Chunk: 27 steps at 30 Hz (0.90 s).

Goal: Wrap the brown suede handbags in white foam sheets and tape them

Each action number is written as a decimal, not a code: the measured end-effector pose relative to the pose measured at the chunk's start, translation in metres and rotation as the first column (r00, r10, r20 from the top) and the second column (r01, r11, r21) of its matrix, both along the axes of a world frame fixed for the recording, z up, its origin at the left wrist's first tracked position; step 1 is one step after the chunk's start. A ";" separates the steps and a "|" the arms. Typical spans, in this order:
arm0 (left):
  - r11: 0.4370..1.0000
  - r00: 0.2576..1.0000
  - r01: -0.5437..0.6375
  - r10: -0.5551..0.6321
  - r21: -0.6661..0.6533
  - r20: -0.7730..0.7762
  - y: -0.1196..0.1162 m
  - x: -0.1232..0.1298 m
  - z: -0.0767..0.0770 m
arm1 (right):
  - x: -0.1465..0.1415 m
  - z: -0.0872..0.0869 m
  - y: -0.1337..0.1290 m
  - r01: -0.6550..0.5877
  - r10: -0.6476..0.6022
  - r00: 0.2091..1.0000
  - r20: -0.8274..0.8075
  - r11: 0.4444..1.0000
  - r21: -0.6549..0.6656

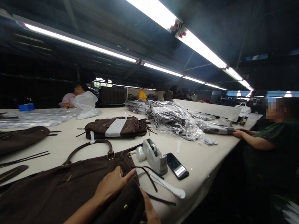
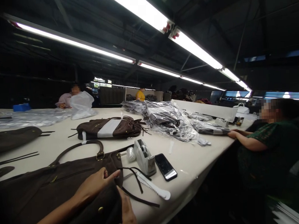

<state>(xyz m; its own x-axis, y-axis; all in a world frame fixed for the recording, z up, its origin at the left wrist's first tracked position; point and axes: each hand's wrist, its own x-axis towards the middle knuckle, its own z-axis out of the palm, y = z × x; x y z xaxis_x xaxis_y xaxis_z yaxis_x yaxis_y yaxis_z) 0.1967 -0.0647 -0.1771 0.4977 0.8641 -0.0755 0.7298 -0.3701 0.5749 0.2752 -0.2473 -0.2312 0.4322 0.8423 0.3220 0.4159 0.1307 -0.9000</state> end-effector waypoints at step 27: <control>0.971 0.998 -0.054 0.059 -0.235 0.018 0.016 -0.012 0.046 | -0.013 0.011 -0.005 -0.295 0.116 0.278 -0.954 0.955 0.030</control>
